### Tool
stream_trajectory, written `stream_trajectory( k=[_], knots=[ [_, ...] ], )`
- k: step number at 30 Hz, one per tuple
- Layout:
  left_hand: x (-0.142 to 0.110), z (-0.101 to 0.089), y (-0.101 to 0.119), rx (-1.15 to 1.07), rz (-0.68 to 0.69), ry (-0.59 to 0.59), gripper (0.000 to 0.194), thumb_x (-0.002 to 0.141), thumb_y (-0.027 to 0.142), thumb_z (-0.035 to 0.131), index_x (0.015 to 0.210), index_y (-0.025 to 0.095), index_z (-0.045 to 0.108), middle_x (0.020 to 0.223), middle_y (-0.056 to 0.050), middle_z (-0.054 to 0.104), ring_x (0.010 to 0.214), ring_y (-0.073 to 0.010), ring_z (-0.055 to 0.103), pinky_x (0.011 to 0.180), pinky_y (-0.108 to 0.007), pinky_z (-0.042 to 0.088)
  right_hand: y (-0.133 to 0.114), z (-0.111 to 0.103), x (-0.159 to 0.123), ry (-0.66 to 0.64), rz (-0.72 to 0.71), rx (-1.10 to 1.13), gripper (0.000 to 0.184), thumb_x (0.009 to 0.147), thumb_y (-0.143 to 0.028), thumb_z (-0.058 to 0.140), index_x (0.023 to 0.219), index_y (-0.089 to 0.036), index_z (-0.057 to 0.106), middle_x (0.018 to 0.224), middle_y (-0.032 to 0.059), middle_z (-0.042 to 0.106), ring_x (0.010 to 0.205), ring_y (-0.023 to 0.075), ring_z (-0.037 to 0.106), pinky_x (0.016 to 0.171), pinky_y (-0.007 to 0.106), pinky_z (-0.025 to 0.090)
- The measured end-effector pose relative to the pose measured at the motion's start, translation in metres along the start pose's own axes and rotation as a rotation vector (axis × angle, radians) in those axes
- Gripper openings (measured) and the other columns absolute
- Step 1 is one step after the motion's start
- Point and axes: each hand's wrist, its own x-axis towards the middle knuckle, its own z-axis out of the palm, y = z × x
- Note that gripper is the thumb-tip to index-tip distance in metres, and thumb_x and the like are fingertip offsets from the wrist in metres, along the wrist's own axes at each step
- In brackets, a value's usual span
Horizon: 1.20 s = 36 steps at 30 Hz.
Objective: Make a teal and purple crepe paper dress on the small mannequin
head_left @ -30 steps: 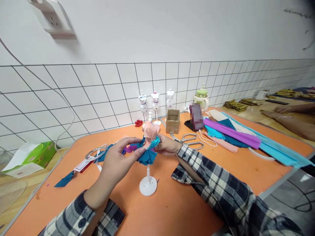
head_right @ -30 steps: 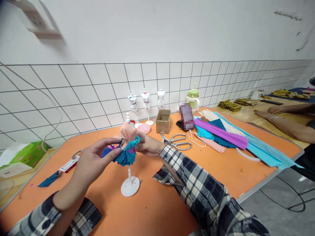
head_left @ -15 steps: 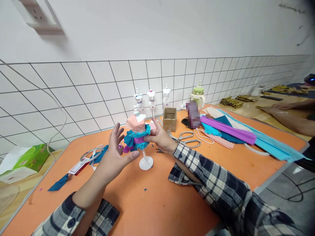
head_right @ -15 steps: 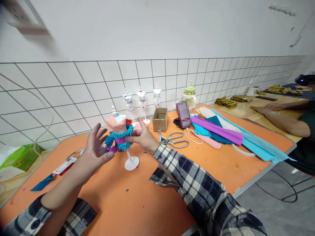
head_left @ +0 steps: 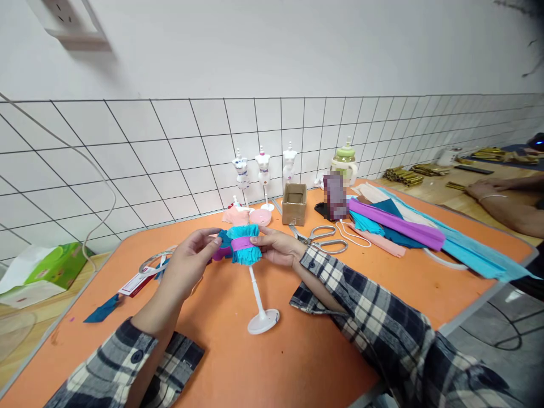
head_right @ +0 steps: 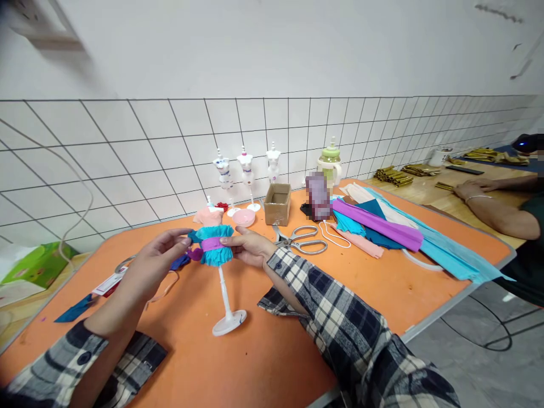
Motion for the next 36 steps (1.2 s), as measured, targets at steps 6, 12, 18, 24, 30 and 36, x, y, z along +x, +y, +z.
stream_trajectory(
  k=[6, 12, 18, 24, 30, 36],
  knots=[
    [0.001, -0.003, -0.003, 0.256, 0.208, 0.089, 0.045, 0.071, 0.055, 0.073, 0.102, 0.023, 0.073, 0.121, -0.009, 0.068, 0.111, -0.0316, 0.063, 0.096, -0.046, 0.049, 0.001, -0.005, 0.004, -0.014, 0.1, 0.036, 0.018, 0.085, -0.013, 0.069, 0.102, -0.01, 0.065, 0.084, 0.005, 0.073, 0.078, 0.013, 0.069, 0.079, 0.025, 0.055],
    [-0.004, 0.002, -0.007, 0.342, 0.479, 0.125, 0.016, 0.08, 0.039, 0.068, 0.085, 0.024, 0.07, 0.109, -0.005, 0.072, 0.103, -0.0258, 0.066, 0.098, -0.045, 0.048, 0.004, -0.004, 0.005, -0.013, 0.134, 0.058, 0.009, 0.089, -0.011, 0.062, 0.098, -0.01, 0.066, 0.08, 0.0041, 0.073, 0.071, 0.0113, 0.068, 0.073, 0.023, 0.055],
    [-0.017, 0.009, -0.005, 0.579, 0.826, 0.397, 0.009, 0.08, 0.03, 0.071, 0.085, 0.023, 0.068, 0.127, -0.011, 0.06, 0.121, -0.0333, 0.054, 0.104, -0.054, 0.038, 0.001, 0.0, 0.001, -0.064, 0.116, 0.081, 0.013, 0.089, -0.012, 0.064, 0.101, -0.01, 0.066, 0.089, 0.0067, 0.074, 0.08, 0.0129, 0.07, 0.078, 0.024, 0.055],
    [-0.012, 0.008, -0.002, 0.566, 0.741, 0.248, 0.035, 0.084, 0.039, 0.067, 0.115, 0.024, 0.061, 0.131, -0.011, 0.06, 0.132, -0.0352, 0.046, 0.107, -0.055, 0.034, 0.001, -0.001, -0.001, -0.081, 0.137, 0.052, 0.01, 0.087, -0.012, 0.067, 0.097, -0.012, 0.066, 0.079, 0.0028, 0.072, 0.072, 0.0114, 0.067, 0.071, 0.022, 0.055],
    [-0.015, 0.008, -0.007, 0.723, 0.846, 0.183, 0.019, 0.087, 0.029, 0.06, 0.103, 0.029, 0.069, 0.107, -0.004, 0.075, 0.124, -0.0334, 0.058, 0.116, -0.064, 0.012, 0.001, -0.001, -0.002, -0.094, 0.106, 0.054, 0.02, 0.079, -0.014, 0.076, 0.096, -0.012, 0.066, 0.082, 0.0028, 0.071, 0.075, 0.0122, 0.066, 0.075, 0.024, 0.054],
    [-0.018, 0.008, -0.017, 0.676, 1.019, 0.097, 0.038, 0.087, 0.023, 0.062, 0.125, 0.025, 0.063, 0.125, -0.008, 0.069, 0.11, -0.026, 0.067, 0.094, -0.038, 0.051, -0.001, 0.001, -0.003, -0.114, 0.088, 0.062, 0.018, 0.081, -0.015, 0.075, 0.097, -0.013, 0.067, 0.085, 0.0027, 0.072, 0.077, 0.0119, 0.066, 0.074, 0.023, 0.054]
  ],
)
